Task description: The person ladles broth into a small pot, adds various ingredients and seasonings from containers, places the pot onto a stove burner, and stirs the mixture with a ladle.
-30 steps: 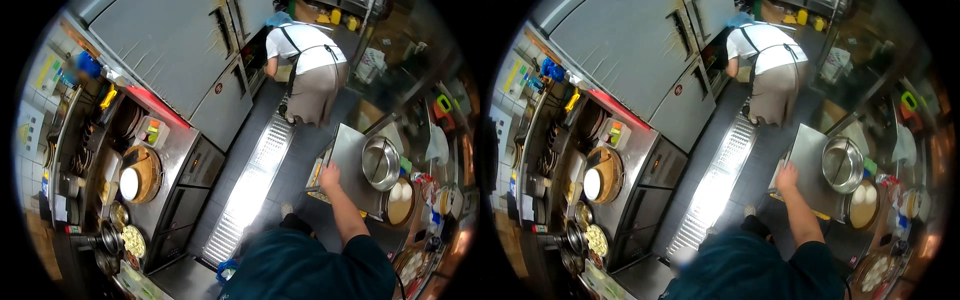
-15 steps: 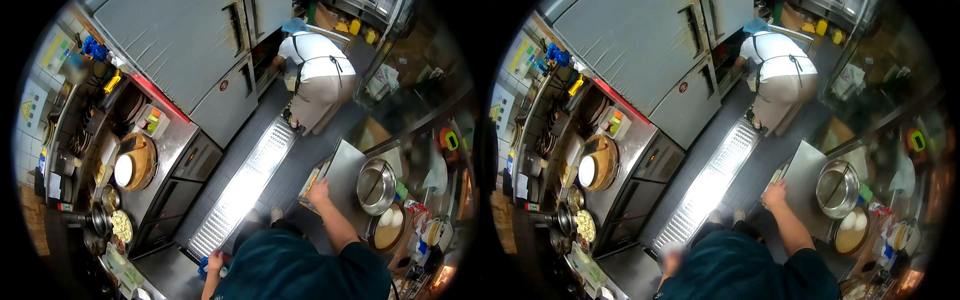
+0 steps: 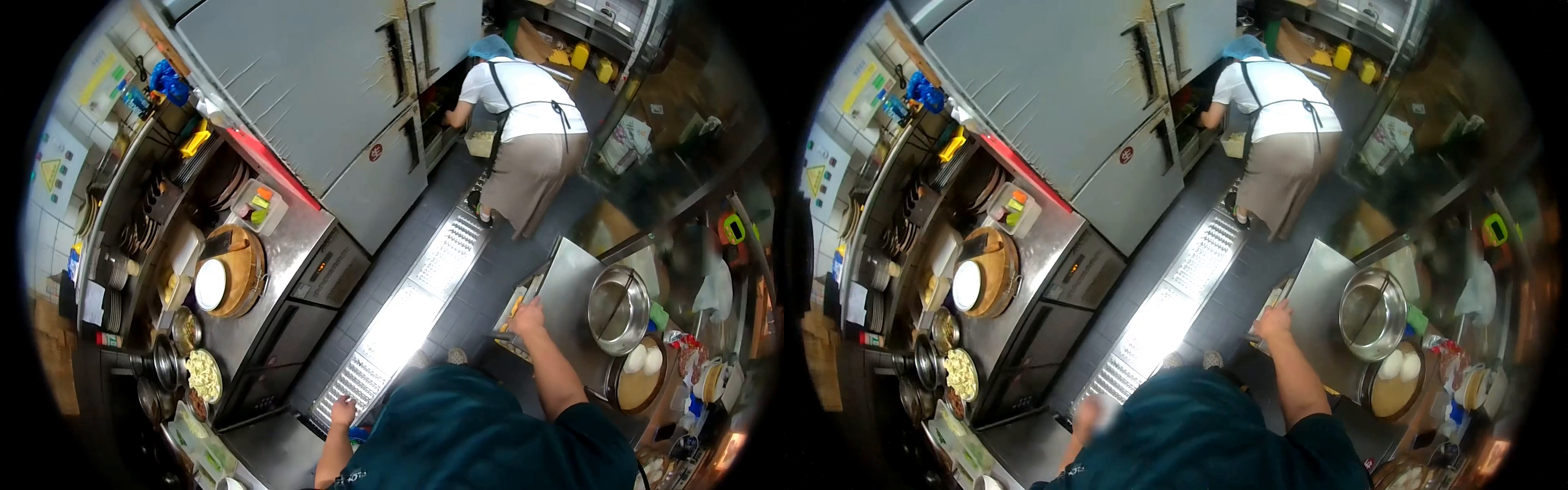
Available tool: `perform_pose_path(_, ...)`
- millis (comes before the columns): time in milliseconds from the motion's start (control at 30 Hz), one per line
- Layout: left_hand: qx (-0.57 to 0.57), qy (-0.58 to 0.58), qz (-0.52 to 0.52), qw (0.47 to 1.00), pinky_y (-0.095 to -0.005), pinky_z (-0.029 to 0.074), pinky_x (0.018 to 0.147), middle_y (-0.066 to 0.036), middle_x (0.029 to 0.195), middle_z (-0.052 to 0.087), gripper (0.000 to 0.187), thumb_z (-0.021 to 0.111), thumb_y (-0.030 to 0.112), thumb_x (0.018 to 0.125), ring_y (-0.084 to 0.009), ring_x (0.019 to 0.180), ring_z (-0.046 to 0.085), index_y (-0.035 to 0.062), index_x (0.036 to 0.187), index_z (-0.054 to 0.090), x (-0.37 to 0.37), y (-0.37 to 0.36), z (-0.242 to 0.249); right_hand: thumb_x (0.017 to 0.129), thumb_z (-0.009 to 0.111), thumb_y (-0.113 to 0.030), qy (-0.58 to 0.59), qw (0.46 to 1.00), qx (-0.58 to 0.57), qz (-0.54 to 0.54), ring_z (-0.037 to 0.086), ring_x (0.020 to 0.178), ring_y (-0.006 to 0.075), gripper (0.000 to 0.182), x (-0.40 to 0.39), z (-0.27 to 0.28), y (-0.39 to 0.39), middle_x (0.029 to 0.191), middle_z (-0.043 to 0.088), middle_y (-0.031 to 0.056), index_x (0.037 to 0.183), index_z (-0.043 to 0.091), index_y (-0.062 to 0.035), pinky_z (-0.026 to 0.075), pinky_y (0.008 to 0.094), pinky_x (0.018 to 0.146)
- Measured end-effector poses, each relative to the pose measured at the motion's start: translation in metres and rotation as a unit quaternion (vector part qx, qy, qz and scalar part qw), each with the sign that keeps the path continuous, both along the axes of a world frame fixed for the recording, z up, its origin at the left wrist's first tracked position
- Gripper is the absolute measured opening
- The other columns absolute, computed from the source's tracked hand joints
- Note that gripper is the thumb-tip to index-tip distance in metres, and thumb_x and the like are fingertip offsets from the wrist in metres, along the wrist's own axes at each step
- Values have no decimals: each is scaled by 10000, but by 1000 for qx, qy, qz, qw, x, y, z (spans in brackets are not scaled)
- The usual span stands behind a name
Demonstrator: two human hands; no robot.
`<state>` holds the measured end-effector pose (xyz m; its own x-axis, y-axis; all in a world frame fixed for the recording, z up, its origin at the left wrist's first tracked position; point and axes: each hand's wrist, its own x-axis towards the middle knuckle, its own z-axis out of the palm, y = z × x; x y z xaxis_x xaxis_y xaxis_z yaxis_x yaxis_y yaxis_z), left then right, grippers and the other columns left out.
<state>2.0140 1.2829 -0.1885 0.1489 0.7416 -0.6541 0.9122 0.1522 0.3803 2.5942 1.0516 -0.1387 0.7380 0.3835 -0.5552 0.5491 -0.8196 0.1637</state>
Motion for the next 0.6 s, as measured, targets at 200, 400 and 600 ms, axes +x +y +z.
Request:
perform_pose_path(200, 63, -67, -97, 991, -402, 561, 816, -180, 883, 743, 461, 637, 301, 872, -307, 850, 730, -8, 1214, 643, -6, -11, 17, 873, 577, -547, 20, 998, -40, 37, 317, 1410, 484, 746, 4, -18, 4, 1506, 333, 358, 1398, 526, -19, 360, 561, 1086)
perform_pose_path(400, 53, 11, -155, 986, -444, 528, 912, -247, 1051, 703, 408, 642, 336, 882, -393, 1032, 670, 14, 1128, 693, -75, -74, -55, 874, 561, -545, 33, 997, -56, 34, 263, 1445, 476, 749, -1, 1, 12, 1486, 385, 343, 1402, 520, -16, 351, 574, 1078)
perform_pose_path(600, 37, 7, -81, 996, -440, 525, 915, -228, 1061, 706, 388, 659, 338, 876, -394, 1025, 671, 15, 1085, 711, -59, -112, 45, 871, 560, -561, 21, 998, -54, 35, 276, 1443, 471, 764, -5, 4, 12, 1492, 374, 348, 1407, 515, -19, 350, 571, 1081)
